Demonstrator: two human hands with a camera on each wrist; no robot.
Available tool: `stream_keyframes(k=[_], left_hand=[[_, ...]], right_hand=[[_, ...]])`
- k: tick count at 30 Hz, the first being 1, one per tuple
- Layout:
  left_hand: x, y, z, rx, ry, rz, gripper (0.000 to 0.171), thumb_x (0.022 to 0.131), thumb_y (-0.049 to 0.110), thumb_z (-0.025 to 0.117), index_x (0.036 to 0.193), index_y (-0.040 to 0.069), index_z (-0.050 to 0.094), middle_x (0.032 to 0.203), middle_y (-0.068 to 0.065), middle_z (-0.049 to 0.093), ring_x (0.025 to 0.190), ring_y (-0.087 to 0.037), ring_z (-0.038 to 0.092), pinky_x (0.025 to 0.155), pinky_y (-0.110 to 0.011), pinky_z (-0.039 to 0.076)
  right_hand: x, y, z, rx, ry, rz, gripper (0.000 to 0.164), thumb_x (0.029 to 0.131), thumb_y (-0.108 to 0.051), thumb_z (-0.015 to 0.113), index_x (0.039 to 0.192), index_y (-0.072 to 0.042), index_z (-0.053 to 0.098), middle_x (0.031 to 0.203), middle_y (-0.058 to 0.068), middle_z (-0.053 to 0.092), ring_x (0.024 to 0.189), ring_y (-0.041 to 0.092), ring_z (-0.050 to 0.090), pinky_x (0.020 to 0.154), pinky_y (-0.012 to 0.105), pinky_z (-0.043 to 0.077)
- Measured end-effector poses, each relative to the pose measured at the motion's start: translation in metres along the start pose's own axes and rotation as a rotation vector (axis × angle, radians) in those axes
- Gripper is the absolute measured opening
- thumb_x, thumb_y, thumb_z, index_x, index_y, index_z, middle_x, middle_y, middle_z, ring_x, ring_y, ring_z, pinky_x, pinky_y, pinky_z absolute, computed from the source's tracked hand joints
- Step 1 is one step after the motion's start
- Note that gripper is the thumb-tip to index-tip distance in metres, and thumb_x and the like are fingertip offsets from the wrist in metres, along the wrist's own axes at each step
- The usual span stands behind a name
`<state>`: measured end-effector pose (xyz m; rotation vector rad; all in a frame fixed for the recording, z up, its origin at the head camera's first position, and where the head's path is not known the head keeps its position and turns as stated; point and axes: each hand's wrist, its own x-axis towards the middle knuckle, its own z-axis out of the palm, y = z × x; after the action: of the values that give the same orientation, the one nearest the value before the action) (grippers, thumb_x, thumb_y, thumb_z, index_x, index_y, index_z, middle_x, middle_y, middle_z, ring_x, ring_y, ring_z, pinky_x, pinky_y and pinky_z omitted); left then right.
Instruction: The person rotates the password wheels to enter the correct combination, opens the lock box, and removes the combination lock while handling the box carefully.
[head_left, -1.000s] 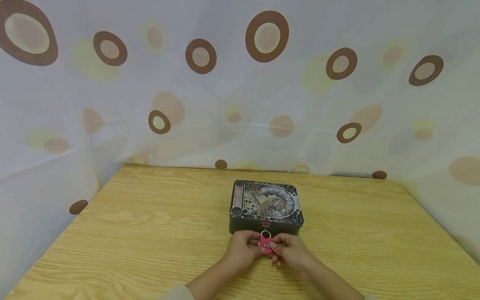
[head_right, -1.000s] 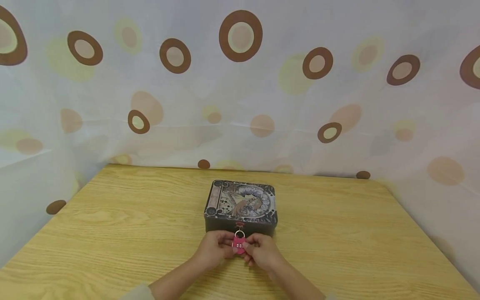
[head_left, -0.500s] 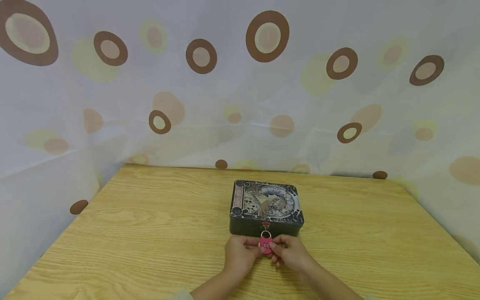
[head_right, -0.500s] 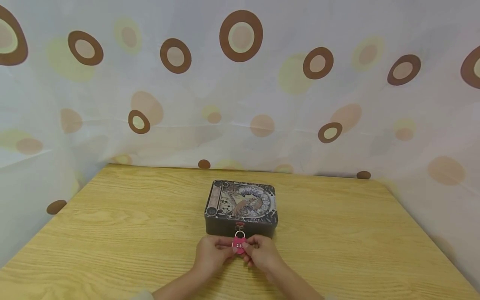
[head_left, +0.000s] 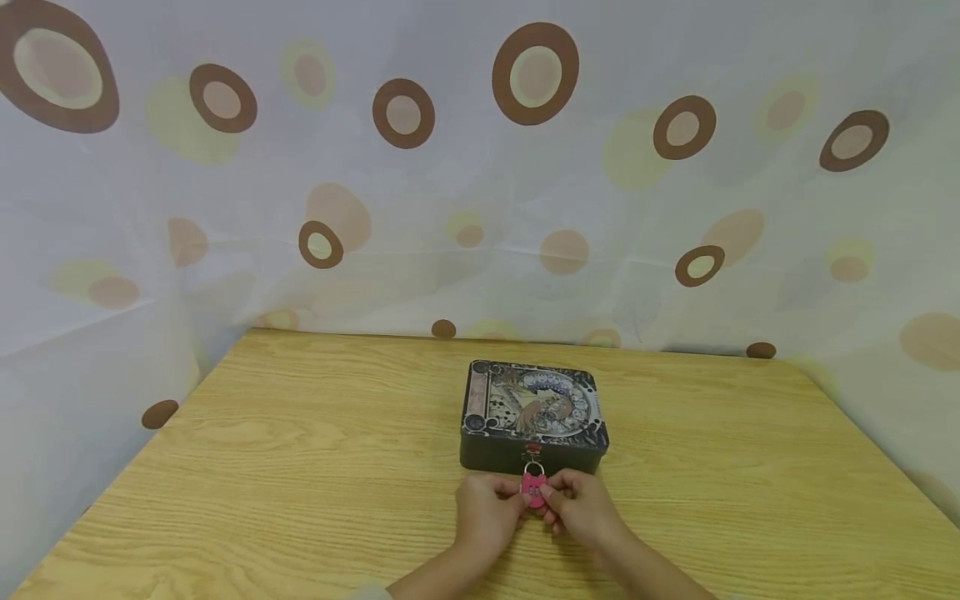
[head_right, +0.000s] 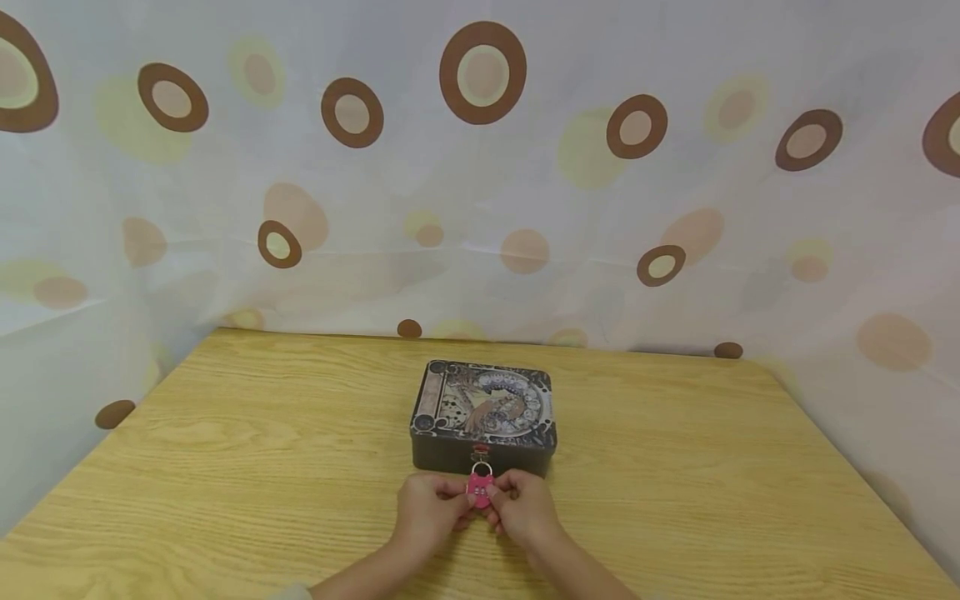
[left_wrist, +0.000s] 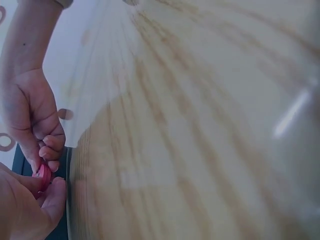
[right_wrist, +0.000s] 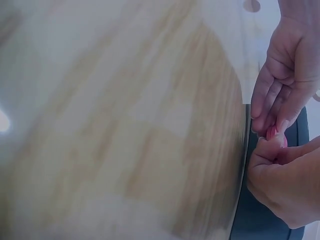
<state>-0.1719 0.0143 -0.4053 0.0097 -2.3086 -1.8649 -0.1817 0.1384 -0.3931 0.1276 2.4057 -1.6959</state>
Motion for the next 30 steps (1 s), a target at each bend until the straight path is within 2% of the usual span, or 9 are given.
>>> stream_keyframes(k=[5, 16, 24, 30], left_hand=[[-0.0008, 0.0015, 0.0003, -0.017, -0.015, -0.015, 0.004, 0.071, -0.011, 0.068, 0.068, -0.009, 0.069, 0.058, -0.015, 0.065, 0.047, -0.015, 0.062, 0.042, -0.015, 0.049], [-0.0006, 0.0039, -0.0025, 0.01, -0.036, -0.031, 0.004, 0.073, -0.009, 0.069, 0.069, -0.01, 0.067, 0.061, -0.014, 0.065, 0.05, -0.015, 0.062, 0.044, -0.016, 0.049], [0.0015, 0.0054, -0.0058, -0.037, -0.066, -0.031, 0.004, 0.071, -0.012, 0.067, 0.073, -0.012, 0.064, 0.063, -0.017, 0.065, 0.052, -0.018, 0.063, 0.046, -0.018, 0.051], [0.0065, 0.0048, -0.0089, -0.024, -0.133, -0.076, 0.012, 0.071, -0.013, 0.063, 0.083, -0.012, 0.064, 0.067, -0.017, 0.066, 0.059, -0.018, 0.064, 0.05, -0.022, 0.054]], right_hand=[[0.0016, 0.0006, 0.0009, -0.014, 0.025, -0.005, 0.012, 0.091, 0.0, 0.052, 0.084, 0.009, 0.057, 0.057, 0.001, 0.054, 0.053, 0.009, 0.05, 0.046, 0.019, 0.043], [-0.0002, -0.0024, 0.0039, -0.04, 0.074, -0.013, 0.011, 0.089, 0.004, 0.052, 0.08, 0.008, 0.056, 0.054, 0.002, 0.051, 0.051, 0.01, 0.049, 0.045, 0.018, 0.041], [0.0001, -0.0043, 0.0011, 0.024, 0.006, 0.013, 0.009, 0.091, 0.002, 0.051, 0.085, 0.009, 0.055, 0.057, 0.001, 0.052, 0.053, 0.009, 0.049, 0.046, 0.017, 0.042], [0.0004, -0.0048, 0.0007, 0.061, -0.007, 0.043, 0.008, 0.091, 0.002, 0.05, 0.088, 0.009, 0.054, 0.06, 0.001, 0.054, 0.054, 0.008, 0.05, 0.047, 0.017, 0.043]])
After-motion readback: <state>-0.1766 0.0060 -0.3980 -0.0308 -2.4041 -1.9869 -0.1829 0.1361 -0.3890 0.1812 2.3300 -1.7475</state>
